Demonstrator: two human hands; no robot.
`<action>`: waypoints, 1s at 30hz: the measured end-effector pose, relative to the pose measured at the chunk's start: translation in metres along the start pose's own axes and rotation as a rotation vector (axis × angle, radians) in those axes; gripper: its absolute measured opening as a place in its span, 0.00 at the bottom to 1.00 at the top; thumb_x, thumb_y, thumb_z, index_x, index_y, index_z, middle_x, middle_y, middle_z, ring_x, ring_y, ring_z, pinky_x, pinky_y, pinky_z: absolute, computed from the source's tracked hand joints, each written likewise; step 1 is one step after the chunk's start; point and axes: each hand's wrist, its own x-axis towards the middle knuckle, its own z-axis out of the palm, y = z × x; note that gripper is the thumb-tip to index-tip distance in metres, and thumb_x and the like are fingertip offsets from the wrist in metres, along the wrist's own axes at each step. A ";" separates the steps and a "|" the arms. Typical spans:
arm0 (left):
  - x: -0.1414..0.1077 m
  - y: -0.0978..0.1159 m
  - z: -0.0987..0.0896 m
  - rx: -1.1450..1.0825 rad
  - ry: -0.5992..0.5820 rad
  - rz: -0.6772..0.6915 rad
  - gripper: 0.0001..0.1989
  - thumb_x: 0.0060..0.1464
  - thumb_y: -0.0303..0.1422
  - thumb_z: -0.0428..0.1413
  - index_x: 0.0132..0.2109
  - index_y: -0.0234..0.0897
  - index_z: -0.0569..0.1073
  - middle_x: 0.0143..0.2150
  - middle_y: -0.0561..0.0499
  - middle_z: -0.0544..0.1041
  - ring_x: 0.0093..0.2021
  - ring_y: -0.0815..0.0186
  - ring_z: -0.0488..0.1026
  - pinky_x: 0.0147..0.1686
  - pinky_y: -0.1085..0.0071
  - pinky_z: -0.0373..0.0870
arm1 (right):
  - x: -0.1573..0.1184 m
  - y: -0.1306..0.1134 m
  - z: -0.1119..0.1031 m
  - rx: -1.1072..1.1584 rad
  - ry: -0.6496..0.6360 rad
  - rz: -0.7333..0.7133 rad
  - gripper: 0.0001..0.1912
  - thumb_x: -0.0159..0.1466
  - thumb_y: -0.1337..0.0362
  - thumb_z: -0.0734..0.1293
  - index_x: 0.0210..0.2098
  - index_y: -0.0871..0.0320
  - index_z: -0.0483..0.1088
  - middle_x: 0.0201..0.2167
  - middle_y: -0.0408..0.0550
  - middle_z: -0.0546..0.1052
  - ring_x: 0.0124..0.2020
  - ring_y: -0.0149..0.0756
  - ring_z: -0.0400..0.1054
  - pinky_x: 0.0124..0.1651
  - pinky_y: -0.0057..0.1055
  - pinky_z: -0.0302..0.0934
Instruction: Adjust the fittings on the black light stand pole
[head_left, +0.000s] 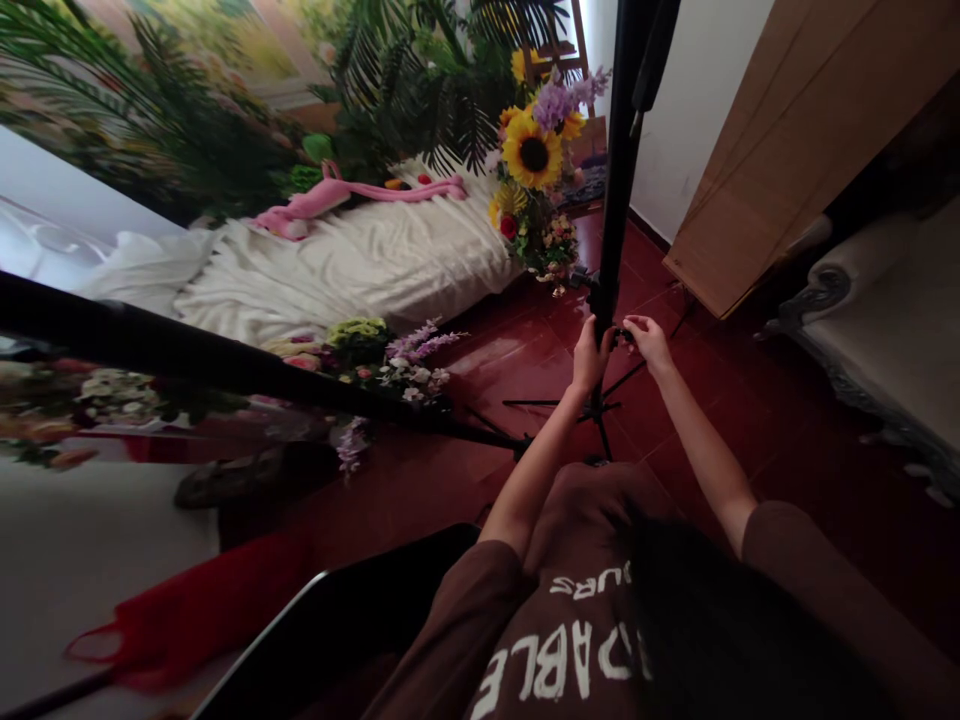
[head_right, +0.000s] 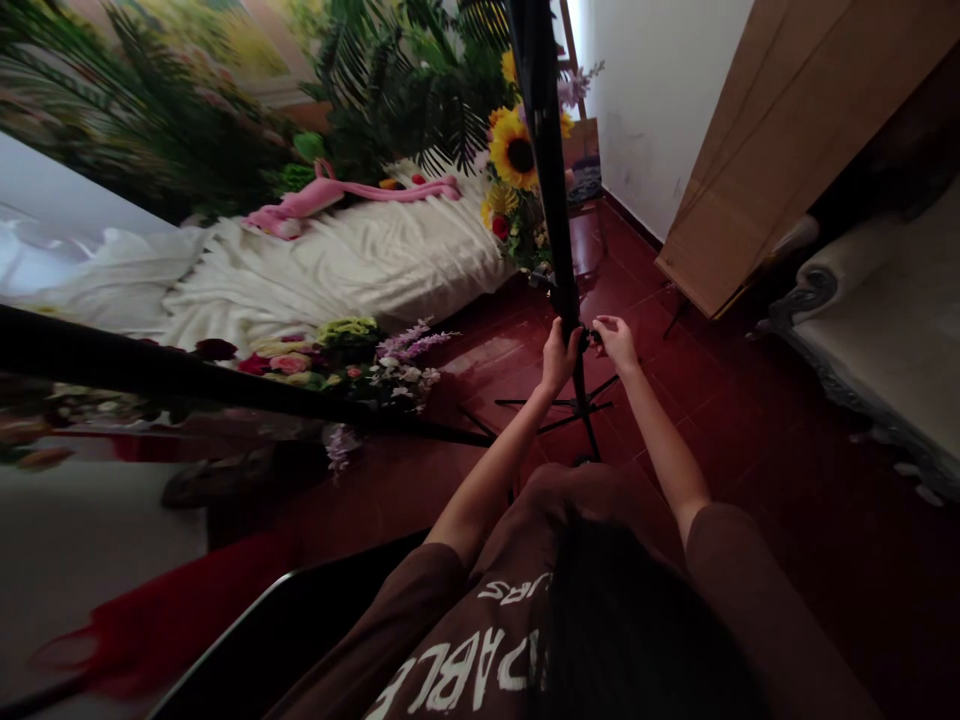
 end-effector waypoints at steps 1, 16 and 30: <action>-0.002 0.004 -0.003 -0.018 0.001 0.001 0.20 0.63 0.43 0.52 0.57 0.40 0.67 0.48 0.42 0.77 0.47 0.62 0.77 0.47 0.66 0.73 | -0.004 0.002 0.000 0.017 0.021 -0.009 0.18 0.58 0.55 0.71 0.42 0.56 0.66 0.22 0.39 0.74 0.17 0.28 0.68 0.19 0.23 0.63; -0.066 0.040 -0.171 0.470 1.062 0.032 0.10 0.63 0.38 0.48 0.48 0.39 0.62 0.47 0.44 0.65 0.53 0.61 0.67 0.55 0.58 0.66 | -0.041 0.040 0.022 0.169 0.251 -0.179 0.23 0.53 0.51 0.73 0.32 0.52 0.55 0.32 0.48 0.79 0.37 0.41 0.79 0.38 0.36 0.76; -0.075 -0.004 -0.247 0.084 0.960 -0.063 0.28 0.60 0.59 0.43 0.42 0.37 0.68 0.34 0.51 0.72 0.33 0.69 0.72 0.38 0.71 0.71 | -0.079 0.049 0.099 0.170 -0.146 -0.016 0.19 0.49 0.58 0.74 0.29 0.54 0.58 0.17 0.34 0.74 0.16 0.26 0.68 0.20 0.20 0.62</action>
